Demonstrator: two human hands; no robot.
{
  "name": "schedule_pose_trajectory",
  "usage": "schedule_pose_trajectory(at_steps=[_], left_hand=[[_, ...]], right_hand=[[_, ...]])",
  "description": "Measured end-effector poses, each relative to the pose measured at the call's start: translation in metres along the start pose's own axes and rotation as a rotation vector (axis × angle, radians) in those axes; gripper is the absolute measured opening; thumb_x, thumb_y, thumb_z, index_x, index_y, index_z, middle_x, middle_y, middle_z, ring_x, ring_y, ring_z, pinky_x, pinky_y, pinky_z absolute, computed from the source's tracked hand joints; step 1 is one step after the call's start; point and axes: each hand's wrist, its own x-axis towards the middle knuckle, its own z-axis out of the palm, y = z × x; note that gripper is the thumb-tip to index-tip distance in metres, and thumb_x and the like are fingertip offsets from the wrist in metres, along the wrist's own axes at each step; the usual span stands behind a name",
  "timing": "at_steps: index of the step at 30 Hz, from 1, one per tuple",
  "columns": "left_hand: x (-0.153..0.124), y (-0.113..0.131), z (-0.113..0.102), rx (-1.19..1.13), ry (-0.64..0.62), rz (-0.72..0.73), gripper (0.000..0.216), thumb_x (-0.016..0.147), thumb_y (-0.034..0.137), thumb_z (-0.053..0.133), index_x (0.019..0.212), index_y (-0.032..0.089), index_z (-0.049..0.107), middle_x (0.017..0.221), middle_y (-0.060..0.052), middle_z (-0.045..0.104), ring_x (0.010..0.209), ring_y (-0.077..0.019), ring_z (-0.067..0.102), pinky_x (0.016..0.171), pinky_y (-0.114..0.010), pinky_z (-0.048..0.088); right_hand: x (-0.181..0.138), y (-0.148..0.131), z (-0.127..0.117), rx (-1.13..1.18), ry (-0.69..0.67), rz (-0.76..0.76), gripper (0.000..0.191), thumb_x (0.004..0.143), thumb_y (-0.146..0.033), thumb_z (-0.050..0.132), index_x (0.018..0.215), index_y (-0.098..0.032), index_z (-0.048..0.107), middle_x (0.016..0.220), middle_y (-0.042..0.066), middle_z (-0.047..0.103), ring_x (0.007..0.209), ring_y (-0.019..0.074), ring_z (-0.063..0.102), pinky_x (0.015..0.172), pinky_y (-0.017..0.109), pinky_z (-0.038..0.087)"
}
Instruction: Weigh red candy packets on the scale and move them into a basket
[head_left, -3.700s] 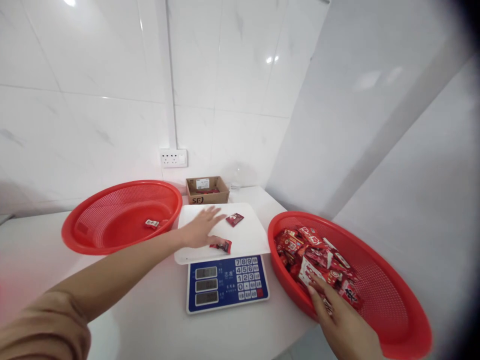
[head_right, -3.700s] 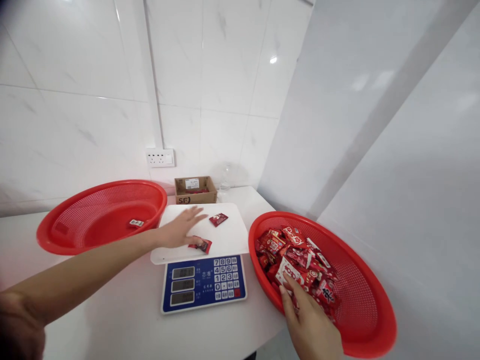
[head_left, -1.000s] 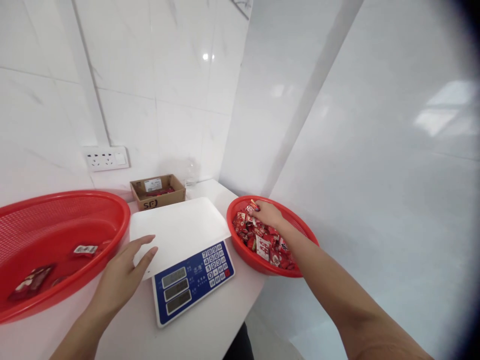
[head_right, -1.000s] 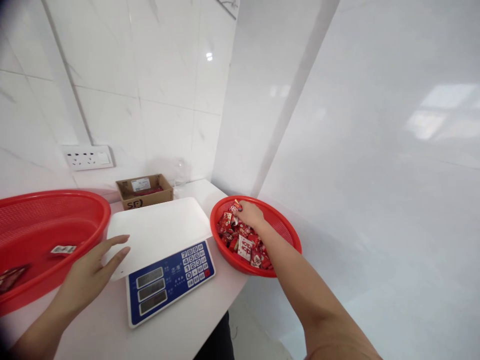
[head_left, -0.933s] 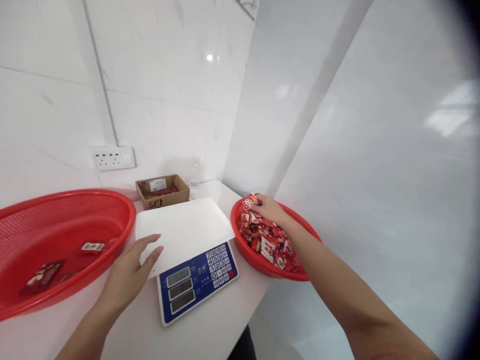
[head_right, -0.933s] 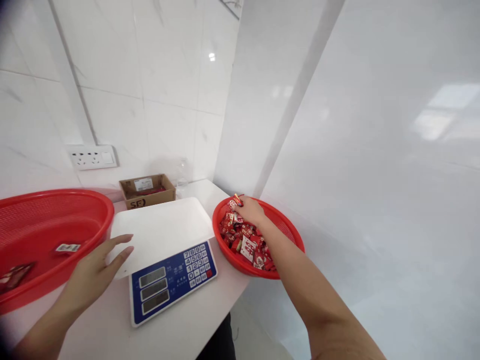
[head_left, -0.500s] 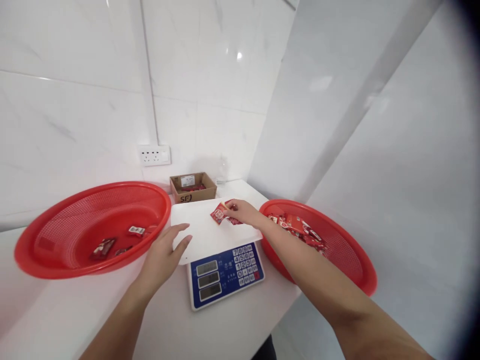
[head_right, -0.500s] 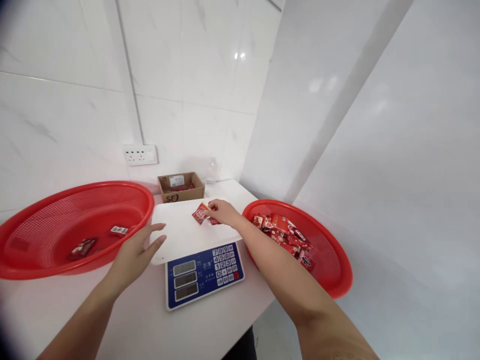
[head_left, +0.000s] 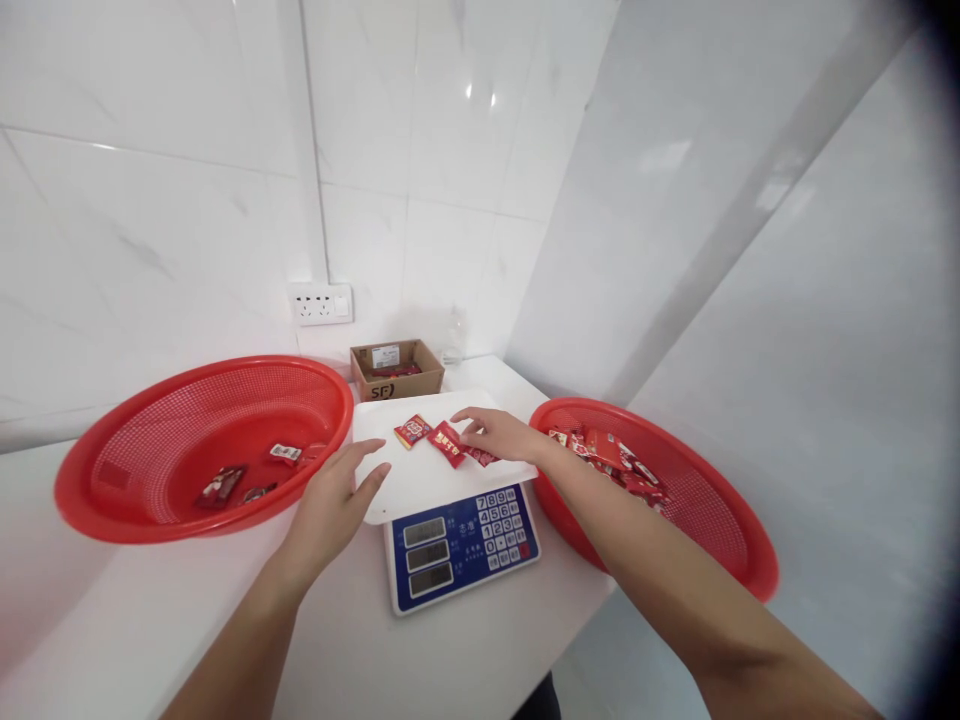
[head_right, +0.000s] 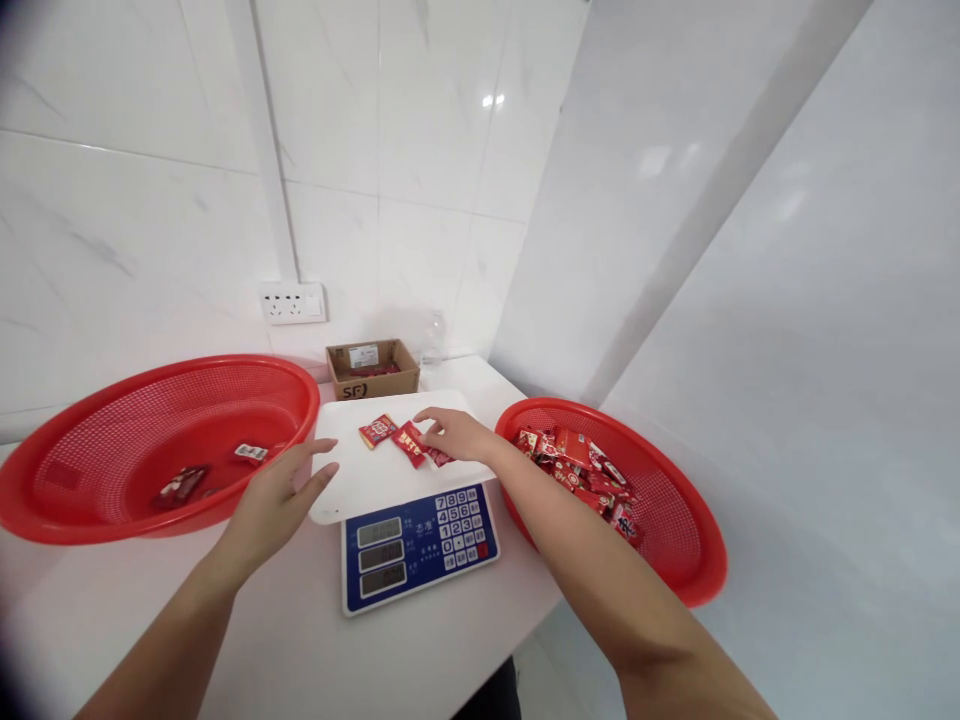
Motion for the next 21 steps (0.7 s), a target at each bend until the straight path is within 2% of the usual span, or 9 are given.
schedule_pose_trajectory(at_steps=[3,6,10,15,18,21], left_hand=[[0.0,0.0,0.0,-0.004,0.009,-0.002,0.036,0.086,0.046,0.044,0.111,0.023,0.057,0.117,-0.004,0.063,0.111,-0.0215,0.055,0.092,-0.034,0.044],[0.0,0.001,0.0,-0.008,0.0,-0.011,0.037,0.086,0.047,0.044,0.112,0.023,0.056,0.117,-0.004,0.062,0.107,-0.0213,0.057,0.088,-0.033,0.046],[0.0,0.002,0.001,0.009,-0.019,-0.02,0.038,0.086,0.047,0.044,0.113,0.024,0.056,0.116,-0.004,0.063,0.087,-0.0193,0.063,0.079,-0.032,0.049],[0.0,0.002,0.001,0.023,-0.013,-0.017,0.039,0.085,0.047,0.044,0.112,0.022,0.056,0.117,-0.005,0.063,0.097,-0.0211,0.061,0.079,-0.032,0.049],[0.001,0.0,0.002,0.04,-0.017,-0.017,0.041,0.085,0.048,0.043,0.112,0.021,0.057,0.117,-0.006,0.064,0.098,-0.022,0.061,0.082,-0.033,0.048],[0.002,-0.004,0.003,0.045,-0.015,-0.017,0.043,0.084,0.052,0.043,0.111,0.022,0.057,0.117,-0.006,0.063,0.102,-0.0233,0.06,0.083,-0.034,0.048]], right_hand=[[0.003,0.009,-0.003,-0.13,0.15,0.017,0.03,0.079,-0.022,0.059,0.109,-0.021,0.058,0.089,0.003,0.067,0.061,0.0094,0.059,0.055,0.021,0.047],[0.005,0.014,-0.007,-0.145,0.228,0.037,0.024,0.083,-0.026,0.055,0.105,-0.018,0.06,0.086,0.005,0.068,0.066,0.0122,0.062,0.062,0.024,0.049],[0.006,0.017,-0.008,-0.021,0.254,0.072,0.028,0.084,-0.027,0.054,0.111,-0.016,0.058,0.096,0.008,0.068,0.078,0.0155,0.065,0.07,0.027,0.051],[-0.002,0.024,-0.007,-0.016,0.234,0.032,0.036,0.082,-0.02,0.056,0.118,-0.017,0.055,0.123,0.009,0.059,0.112,0.0179,0.055,0.095,0.031,0.041],[-0.015,0.038,-0.021,-0.044,0.228,0.003,0.036,0.083,-0.02,0.053,0.119,-0.015,0.054,0.127,0.011,0.056,0.115,0.0176,0.053,0.098,0.031,0.039],[-0.034,0.066,-0.048,-0.103,0.327,0.045,0.034,0.085,-0.02,0.049,0.118,-0.015,0.055,0.121,0.011,0.06,0.11,0.0177,0.056,0.095,0.031,0.042]])
